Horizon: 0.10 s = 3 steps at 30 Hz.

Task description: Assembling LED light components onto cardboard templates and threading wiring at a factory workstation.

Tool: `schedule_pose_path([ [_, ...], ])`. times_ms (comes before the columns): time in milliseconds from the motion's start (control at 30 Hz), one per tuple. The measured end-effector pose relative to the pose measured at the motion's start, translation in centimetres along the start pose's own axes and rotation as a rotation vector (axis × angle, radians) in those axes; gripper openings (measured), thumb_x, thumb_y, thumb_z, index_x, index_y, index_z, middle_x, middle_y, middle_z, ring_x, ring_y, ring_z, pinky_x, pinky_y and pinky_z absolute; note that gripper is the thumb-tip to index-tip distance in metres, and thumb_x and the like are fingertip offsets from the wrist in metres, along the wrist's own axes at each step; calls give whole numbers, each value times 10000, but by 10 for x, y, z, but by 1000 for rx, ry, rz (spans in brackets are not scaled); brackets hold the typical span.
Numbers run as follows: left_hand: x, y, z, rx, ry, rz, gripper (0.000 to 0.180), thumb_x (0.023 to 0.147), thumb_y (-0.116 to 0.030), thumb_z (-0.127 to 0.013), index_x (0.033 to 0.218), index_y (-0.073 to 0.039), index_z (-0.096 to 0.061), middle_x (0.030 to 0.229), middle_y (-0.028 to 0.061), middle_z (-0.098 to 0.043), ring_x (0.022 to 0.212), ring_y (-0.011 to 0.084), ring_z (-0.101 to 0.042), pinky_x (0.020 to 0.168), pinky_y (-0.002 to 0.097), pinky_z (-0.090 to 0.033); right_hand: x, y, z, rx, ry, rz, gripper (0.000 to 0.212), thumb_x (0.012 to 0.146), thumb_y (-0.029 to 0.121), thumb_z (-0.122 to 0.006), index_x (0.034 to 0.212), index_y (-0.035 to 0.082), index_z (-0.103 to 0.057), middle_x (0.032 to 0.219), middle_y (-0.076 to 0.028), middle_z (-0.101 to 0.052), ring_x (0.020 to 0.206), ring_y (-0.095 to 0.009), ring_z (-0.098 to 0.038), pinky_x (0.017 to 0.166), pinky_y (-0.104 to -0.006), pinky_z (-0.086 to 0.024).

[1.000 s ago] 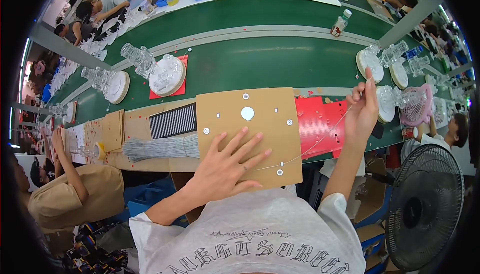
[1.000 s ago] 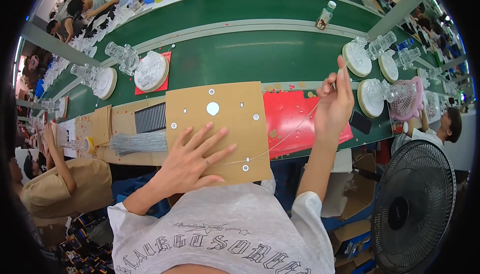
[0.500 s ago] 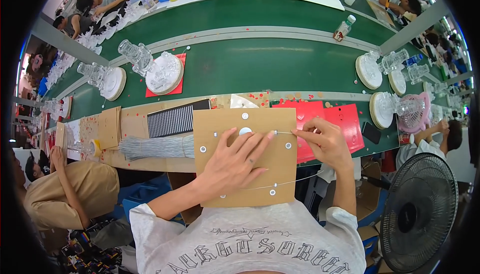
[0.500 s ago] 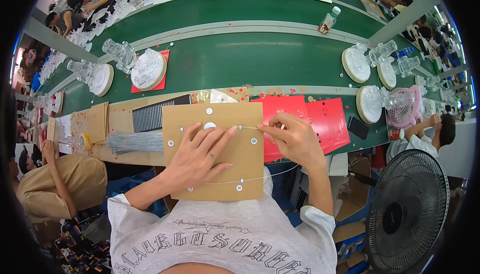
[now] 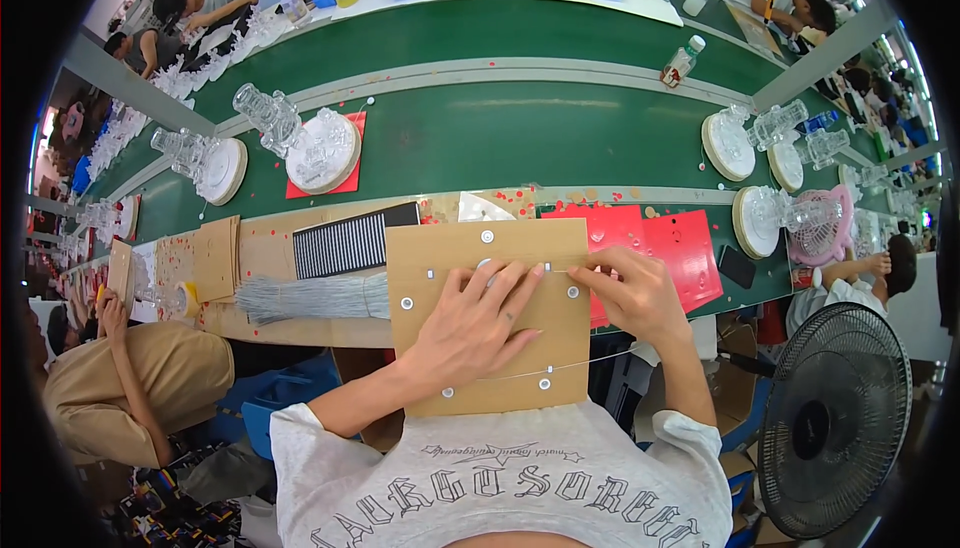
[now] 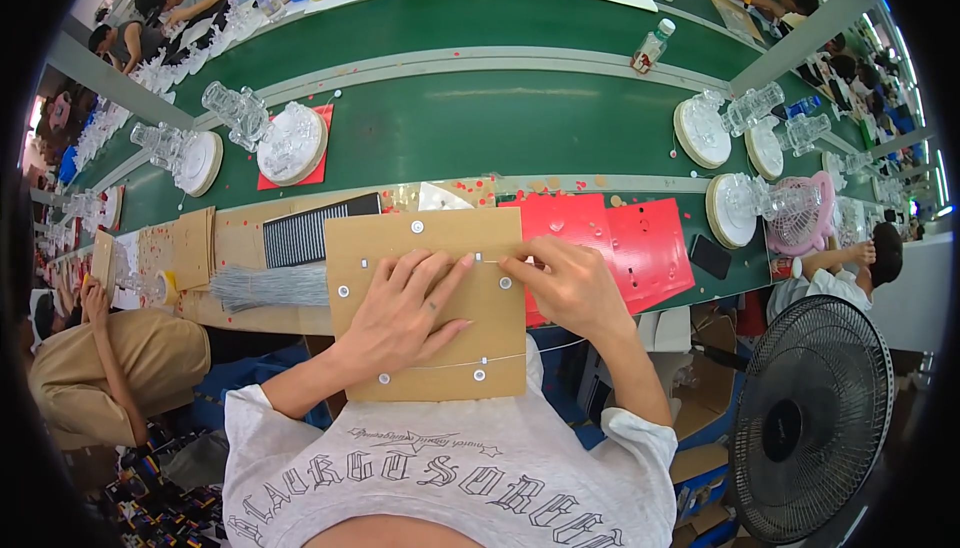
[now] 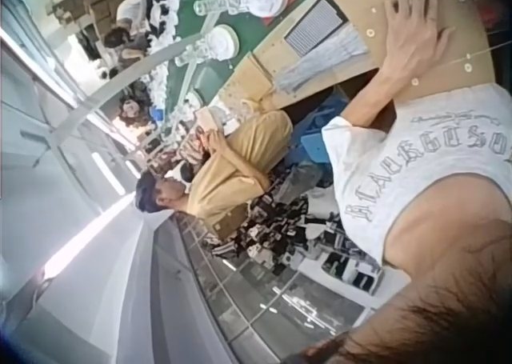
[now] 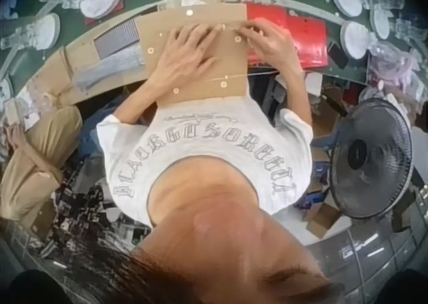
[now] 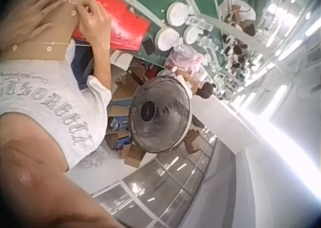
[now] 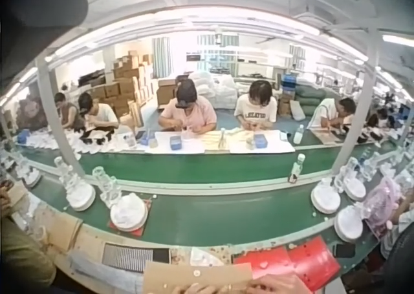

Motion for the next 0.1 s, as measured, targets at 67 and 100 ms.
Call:
schedule_pose_path([
  [67, 2, 3, -1, 12, -7, -12, 742, 870, -373, -724, 1477, -20, -482, 1305, 133, -503, 1220, 304, -469, 976, 443, -388, 3, -2, 2, -32, 17, 14, 340, 738, -36, -724, 1054, 84, -762, 924, -64, -685, 712, -198, -664, 575, -314, -540],
  [100, 0, 3, -2, 22, -10, -14, 735, 885, -379, -712, 1477, -14, -473, 1321, 128, -503, 1231, 297, -466, 974, 438, -386, 3, -1, 2, -55, 41, 29, 343, 748, -42, -713, 1058, 97, -765, 922, -67, -685, 711, -193, -664, 568, -311, -537],
])
Point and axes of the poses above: each hand's wrist, its own x-axis towards the middle knuckle, its own z-axis out of the back of the hand, y = z × x, the point moved 1 cm from there along x, towards the middle knuckle
